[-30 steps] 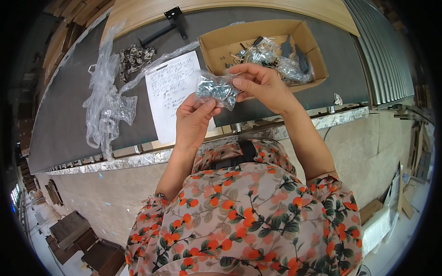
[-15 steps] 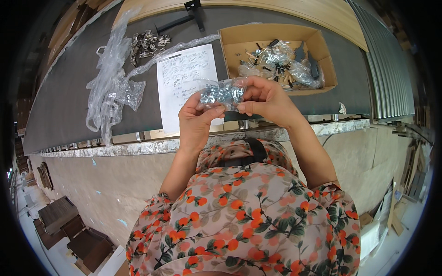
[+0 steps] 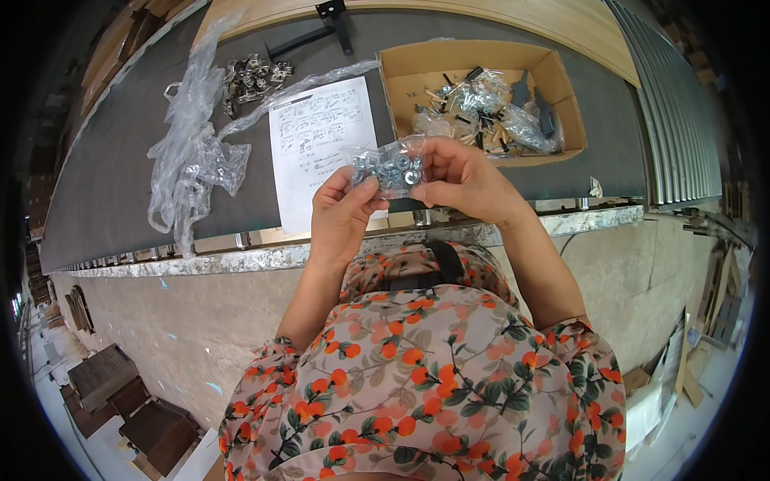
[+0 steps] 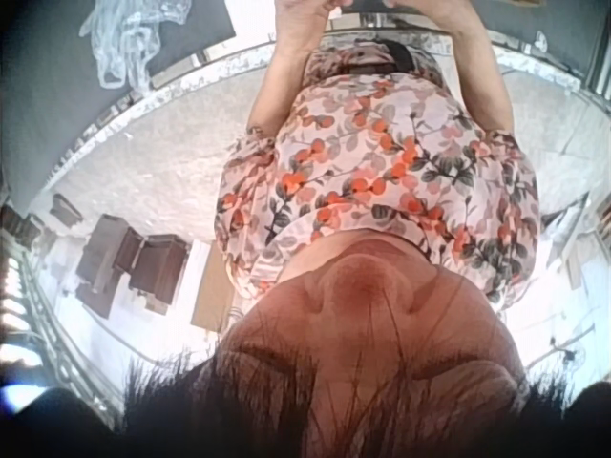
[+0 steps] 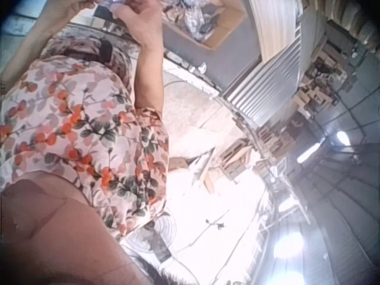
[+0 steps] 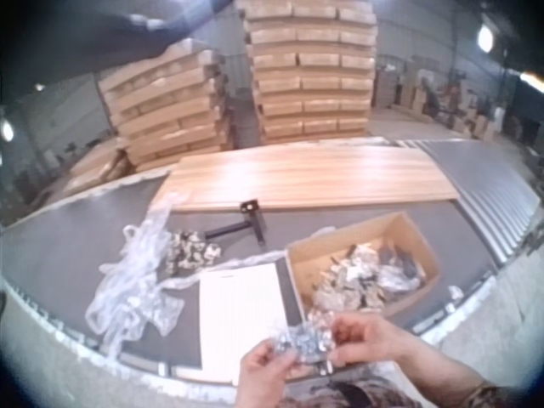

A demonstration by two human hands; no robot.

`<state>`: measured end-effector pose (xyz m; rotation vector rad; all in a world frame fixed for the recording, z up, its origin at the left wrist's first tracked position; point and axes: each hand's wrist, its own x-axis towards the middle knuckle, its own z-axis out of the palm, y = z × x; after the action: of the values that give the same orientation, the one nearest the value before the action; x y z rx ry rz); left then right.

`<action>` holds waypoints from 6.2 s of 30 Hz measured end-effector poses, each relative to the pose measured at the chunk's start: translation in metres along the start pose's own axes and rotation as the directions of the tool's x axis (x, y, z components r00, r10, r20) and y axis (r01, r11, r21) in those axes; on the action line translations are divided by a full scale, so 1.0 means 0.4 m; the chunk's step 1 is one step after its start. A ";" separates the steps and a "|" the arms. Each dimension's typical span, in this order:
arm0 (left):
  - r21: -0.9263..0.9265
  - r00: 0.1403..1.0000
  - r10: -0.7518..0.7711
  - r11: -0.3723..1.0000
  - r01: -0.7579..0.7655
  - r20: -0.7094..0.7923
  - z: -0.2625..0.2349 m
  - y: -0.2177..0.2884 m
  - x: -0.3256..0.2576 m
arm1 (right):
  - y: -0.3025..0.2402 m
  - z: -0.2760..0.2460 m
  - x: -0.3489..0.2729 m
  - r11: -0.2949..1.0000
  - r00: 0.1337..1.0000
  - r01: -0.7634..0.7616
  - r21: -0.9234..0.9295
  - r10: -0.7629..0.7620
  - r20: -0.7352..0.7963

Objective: The person removes bubble wrap from a cardboard box, handles several metal hinges and small screws by hand, and refers to a handwritten document on a long workbench.

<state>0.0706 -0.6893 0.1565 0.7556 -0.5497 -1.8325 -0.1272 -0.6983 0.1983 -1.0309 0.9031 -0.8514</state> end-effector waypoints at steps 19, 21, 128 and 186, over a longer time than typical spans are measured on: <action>-0.040 0.995 -0.056 0.997 0.060 0.088 -0.038 0.011 -0.009 | 0.031 0.025 0.014 0.991 0.996 0.064 -0.121 -0.071 -0.053; 0.026 0.992 0.011 1.000 -0.015 0.123 -0.025 0.020 -0.012 | 0.039 0.021 0.014 0.979 0.988 0.148 -0.142 -0.153 -0.027; 0.455 0.994 0.077 0.884 -0.103 0.076 -0.137 -0.049 -0.016 | 0.107 0.101 0.029 0.930 0.990 -0.079 -0.360 0.030 -0.140; 0.443 0.833 0.201 0.894 0.059 -0.516 -0.537 0.223 0.109 | 0.146 -0.062 0.072 0.426 0.697 -0.382 -0.820 -0.449 -0.559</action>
<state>0.2702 -0.7675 0.0564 1.4963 -0.6030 -1.3231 -0.1297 -0.7159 0.1309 -1.6997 2.2544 -0.7780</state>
